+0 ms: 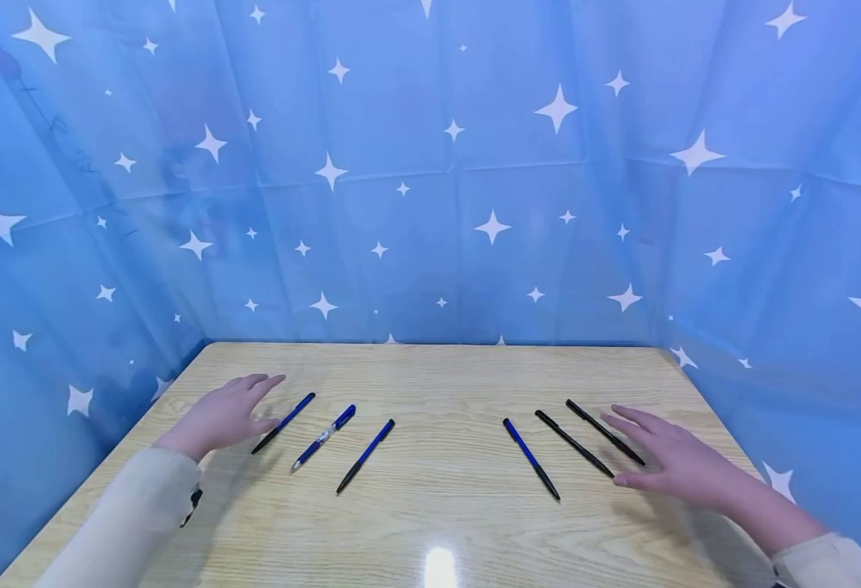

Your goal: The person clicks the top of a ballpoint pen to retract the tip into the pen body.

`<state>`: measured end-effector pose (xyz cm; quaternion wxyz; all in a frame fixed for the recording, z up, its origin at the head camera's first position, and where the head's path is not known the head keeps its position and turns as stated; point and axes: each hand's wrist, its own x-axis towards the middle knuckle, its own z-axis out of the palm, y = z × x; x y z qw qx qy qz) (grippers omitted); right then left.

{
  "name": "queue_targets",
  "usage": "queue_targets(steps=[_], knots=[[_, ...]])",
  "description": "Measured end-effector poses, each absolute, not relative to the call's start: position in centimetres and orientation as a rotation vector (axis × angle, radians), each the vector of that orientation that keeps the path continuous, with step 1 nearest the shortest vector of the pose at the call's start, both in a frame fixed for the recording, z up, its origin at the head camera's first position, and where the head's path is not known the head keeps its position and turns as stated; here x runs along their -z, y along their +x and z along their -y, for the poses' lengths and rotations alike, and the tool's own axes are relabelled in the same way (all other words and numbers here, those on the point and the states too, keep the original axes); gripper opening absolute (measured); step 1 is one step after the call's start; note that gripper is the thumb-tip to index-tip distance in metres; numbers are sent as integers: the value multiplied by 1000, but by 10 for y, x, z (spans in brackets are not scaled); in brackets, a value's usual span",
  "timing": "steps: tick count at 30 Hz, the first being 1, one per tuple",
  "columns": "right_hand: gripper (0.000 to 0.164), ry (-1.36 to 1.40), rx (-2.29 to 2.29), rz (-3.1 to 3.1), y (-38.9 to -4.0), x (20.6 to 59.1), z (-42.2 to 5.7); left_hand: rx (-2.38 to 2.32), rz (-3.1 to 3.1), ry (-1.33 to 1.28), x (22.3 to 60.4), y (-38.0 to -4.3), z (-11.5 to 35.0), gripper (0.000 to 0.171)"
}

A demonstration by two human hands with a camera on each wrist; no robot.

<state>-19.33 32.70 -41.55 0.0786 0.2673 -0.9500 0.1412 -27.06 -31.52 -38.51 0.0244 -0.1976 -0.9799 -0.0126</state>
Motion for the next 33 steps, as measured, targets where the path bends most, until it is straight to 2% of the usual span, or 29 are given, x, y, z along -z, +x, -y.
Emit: queue_targets(steps=[11,24,33], knots=[[77,831,-427,2889,-184,410,-315,100,3215,-602,391,-292,307,66],[80,893,-472,2952,-176,411,-308,293,3344,-693,403,-311,300,72],[78,969,-419,2979,-174,414,-299,233,3358,-724,408,-315,299,63]])
